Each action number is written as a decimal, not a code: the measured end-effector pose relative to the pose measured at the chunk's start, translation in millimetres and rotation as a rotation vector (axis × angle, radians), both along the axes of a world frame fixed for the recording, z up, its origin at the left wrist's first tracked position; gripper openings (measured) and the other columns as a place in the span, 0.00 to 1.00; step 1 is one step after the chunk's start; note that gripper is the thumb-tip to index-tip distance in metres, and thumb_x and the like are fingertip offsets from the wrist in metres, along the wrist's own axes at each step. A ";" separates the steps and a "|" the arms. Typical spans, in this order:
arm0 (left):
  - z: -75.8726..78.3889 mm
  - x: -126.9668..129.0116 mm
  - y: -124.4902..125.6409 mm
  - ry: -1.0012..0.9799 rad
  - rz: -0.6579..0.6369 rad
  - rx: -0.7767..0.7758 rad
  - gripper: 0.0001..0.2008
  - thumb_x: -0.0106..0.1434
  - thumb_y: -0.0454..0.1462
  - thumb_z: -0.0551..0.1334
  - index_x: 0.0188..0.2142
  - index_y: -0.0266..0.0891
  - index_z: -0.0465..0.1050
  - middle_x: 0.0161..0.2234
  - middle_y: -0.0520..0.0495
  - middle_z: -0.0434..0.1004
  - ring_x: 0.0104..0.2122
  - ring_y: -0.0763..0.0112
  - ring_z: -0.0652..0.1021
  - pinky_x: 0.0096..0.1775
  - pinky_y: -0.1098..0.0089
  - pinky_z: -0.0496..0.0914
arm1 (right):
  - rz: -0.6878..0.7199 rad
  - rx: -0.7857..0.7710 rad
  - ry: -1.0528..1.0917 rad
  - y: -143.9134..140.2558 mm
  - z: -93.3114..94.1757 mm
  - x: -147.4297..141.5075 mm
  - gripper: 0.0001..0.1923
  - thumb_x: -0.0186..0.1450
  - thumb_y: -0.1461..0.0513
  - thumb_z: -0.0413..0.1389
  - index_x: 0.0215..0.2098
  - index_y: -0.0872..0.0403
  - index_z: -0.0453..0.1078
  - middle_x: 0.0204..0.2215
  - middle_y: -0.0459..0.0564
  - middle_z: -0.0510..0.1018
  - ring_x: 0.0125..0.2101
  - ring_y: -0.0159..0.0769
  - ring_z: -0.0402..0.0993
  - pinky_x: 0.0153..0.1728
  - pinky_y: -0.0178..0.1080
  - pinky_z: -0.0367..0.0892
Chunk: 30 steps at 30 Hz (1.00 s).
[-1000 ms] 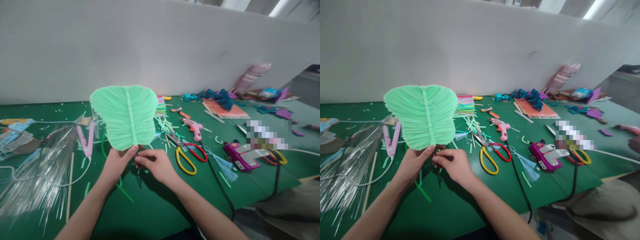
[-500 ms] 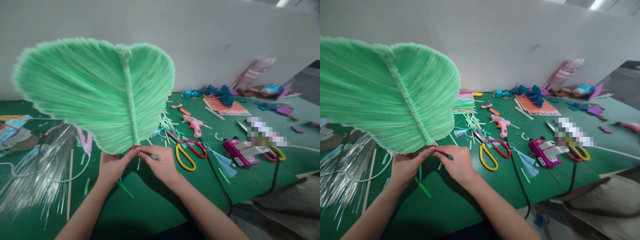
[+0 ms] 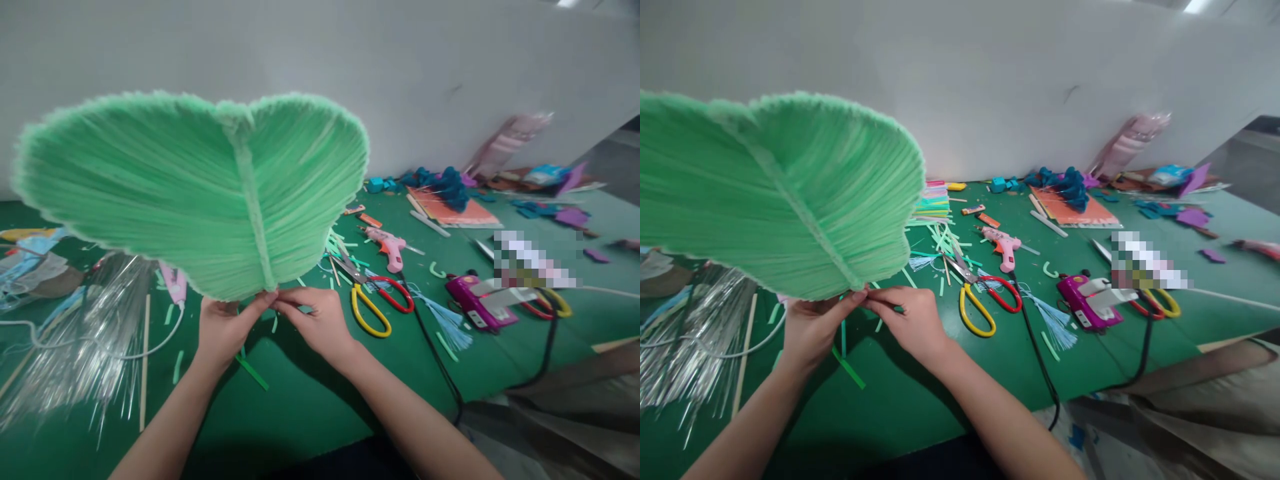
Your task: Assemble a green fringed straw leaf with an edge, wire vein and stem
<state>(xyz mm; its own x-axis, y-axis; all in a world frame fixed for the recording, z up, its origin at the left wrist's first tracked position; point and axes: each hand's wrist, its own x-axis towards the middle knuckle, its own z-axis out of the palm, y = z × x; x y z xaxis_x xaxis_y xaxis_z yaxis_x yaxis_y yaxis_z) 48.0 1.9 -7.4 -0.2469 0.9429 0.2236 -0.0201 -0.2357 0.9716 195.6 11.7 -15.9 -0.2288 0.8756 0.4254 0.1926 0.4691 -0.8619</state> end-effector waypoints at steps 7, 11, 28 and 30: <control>3.4 -0.3 1.7 -0.043 0.041 -0.040 0.11 0.43 0.34 0.74 0.29 0.37 0.79 0.28 0.48 0.83 0.32 0.63 0.82 0.41 0.64 0.76 | -0.008 -0.006 0.007 -3.3 8.3 -3.8 0.06 0.62 0.65 0.59 0.35 0.52 0.79 0.27 0.46 0.81 0.27 0.31 0.76 0.31 0.32 0.68; 5.3 -2.6 1.8 -0.052 0.017 -0.060 0.12 0.43 0.34 0.74 0.30 0.36 0.79 0.31 0.47 0.84 0.35 0.62 0.82 0.45 0.64 0.75 | -0.001 0.016 -0.021 -1.9 9.6 -3.8 0.06 0.64 0.64 0.58 0.35 0.54 0.79 0.27 0.48 0.80 0.28 0.31 0.74 0.31 0.32 0.67; 11.7 -17.8 13.2 -0.186 0.053 0.037 0.07 0.53 0.37 0.70 0.31 0.37 0.77 0.27 0.49 0.80 0.26 0.69 0.80 0.27 0.72 0.70 | -0.274 0.026 -1.073 2.5 33.5 17.2 0.16 0.63 0.62 0.57 0.48 0.61 0.71 0.38 0.60 0.78 0.38 0.48 0.75 0.35 0.40 0.67; 12.4 -21.2 13.2 -0.189 0.072 0.044 0.07 0.54 0.37 0.69 0.32 0.37 0.77 0.26 0.50 0.79 0.26 0.70 0.79 0.26 0.73 0.69 | -0.214 0.027 -1.101 -13.9 52.8 1.4 0.07 0.64 0.63 0.56 0.37 0.58 0.74 0.31 0.56 0.78 0.31 0.43 0.76 0.30 0.38 0.67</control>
<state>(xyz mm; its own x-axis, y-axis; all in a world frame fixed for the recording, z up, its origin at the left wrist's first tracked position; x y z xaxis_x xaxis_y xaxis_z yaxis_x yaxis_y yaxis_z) 26.8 15.1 5.0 -0.3544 0.9118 0.2074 -0.1826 -0.2850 0.9410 197.1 -2.3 36.9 -0.3382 0.9354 0.1036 0.9221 0.3514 -0.1621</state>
